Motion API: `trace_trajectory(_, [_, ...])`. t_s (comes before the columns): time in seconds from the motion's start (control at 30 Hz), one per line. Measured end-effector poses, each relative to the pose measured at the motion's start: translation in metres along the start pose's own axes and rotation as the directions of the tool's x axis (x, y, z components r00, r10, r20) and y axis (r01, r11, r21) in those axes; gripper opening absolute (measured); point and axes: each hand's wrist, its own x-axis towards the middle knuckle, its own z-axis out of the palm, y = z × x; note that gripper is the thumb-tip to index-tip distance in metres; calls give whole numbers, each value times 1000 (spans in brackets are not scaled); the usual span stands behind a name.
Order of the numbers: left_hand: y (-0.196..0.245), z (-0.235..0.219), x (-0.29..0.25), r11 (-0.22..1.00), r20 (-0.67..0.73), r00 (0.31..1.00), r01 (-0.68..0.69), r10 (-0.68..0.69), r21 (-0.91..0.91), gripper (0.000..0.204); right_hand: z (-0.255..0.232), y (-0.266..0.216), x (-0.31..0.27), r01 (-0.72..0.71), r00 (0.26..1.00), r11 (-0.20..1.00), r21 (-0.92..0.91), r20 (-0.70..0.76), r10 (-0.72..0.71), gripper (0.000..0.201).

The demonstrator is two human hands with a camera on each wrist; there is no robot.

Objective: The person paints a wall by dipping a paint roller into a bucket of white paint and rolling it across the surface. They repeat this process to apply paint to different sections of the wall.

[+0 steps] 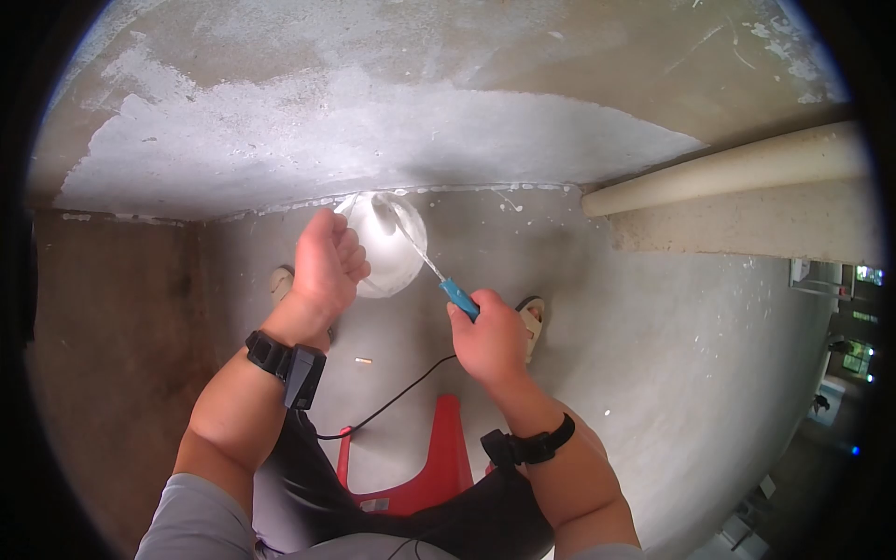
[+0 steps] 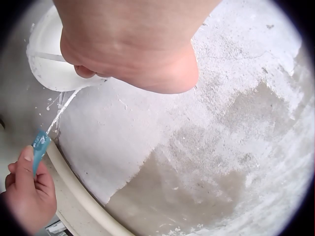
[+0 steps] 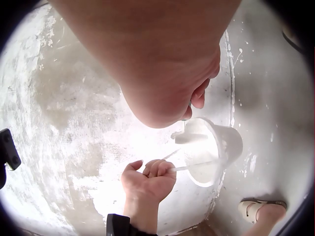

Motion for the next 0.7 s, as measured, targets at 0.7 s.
trace_trajectory(0.7, [3,-2,1,1000,-30,1000,6,-6,-2,26,-16,-13,-3,161,980,953,256,-158,-123,23])
